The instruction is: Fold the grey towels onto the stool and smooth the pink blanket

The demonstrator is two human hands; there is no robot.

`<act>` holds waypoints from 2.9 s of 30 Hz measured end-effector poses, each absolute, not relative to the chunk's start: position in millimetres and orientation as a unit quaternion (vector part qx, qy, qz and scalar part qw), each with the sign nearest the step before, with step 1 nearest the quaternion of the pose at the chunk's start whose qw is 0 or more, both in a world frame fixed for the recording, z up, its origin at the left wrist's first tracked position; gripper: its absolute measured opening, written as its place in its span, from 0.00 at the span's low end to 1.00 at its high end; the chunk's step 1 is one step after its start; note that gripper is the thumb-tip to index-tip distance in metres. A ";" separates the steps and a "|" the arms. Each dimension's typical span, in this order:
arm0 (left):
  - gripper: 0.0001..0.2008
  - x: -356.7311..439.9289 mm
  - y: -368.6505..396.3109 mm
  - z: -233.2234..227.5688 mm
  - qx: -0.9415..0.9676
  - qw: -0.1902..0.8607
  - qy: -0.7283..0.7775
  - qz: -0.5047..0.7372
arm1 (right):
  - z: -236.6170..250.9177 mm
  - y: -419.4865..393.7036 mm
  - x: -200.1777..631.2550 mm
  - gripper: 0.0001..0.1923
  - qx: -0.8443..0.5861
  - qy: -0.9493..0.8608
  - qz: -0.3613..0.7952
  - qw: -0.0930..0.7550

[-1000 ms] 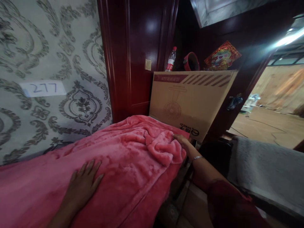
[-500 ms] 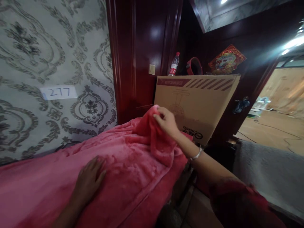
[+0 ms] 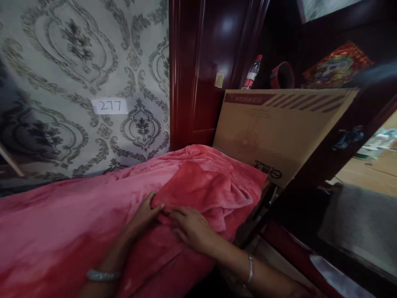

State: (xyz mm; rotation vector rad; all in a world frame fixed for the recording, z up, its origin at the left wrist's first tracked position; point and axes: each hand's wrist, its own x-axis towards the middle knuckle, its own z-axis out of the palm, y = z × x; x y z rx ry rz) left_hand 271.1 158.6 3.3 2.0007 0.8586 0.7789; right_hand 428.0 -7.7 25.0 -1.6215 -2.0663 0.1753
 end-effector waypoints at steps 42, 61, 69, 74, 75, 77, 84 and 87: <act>0.16 271.1 169.6 74.2 0.768 0.058 0.395 0.501 | -59.2 -108.0 528.3 0.16 -0.648 -0.557 -0.215 0.473; 0.30 321.2 118.7 52.2 0.941 -0.100 0.237 0.220 | -70.8 -98.5 541.5 0.15 -0.650 -0.555 -0.208 0.475; 0.16 418.2 45.7 31.6 0.969 0.014 -0.026 0.246 | -45.1 -101.1 540.5 0.15 -0.658 -0.558 -0.214 0.458; 0.09 421.6 54.8 35.1 0.960 0.062 -0.017 0.273 | -40.3 -102.6 547.2 0.14 -0.647 -0.553 -0.208 0.482; 0.07 419.6 55.6 35.1 0.961 0.067 -0.012 0.268 | -39.6 -102.2 547.7 0.14 -0.642 -0.554 -0.202 0.490; 0.08 416.0 55.9 33.8 0.965 0.069 -0.006 0.253 | -38.8 -100.6 547.6 0.13 -0.637 -0.552 -0.195 0.501; 0.11 387.6 72.7 35.1 0.963 0.028 0.039 0.265 | -36.7 -93.7 546.6 0.12 -0.641 -0.534 -0.197 0.515; 0.20 351.2 99.9 39.5 0.970 -0.010 0.104 0.221 | -34.5 -93.2 548.8 0.12 -0.636 -0.540 -0.188 0.518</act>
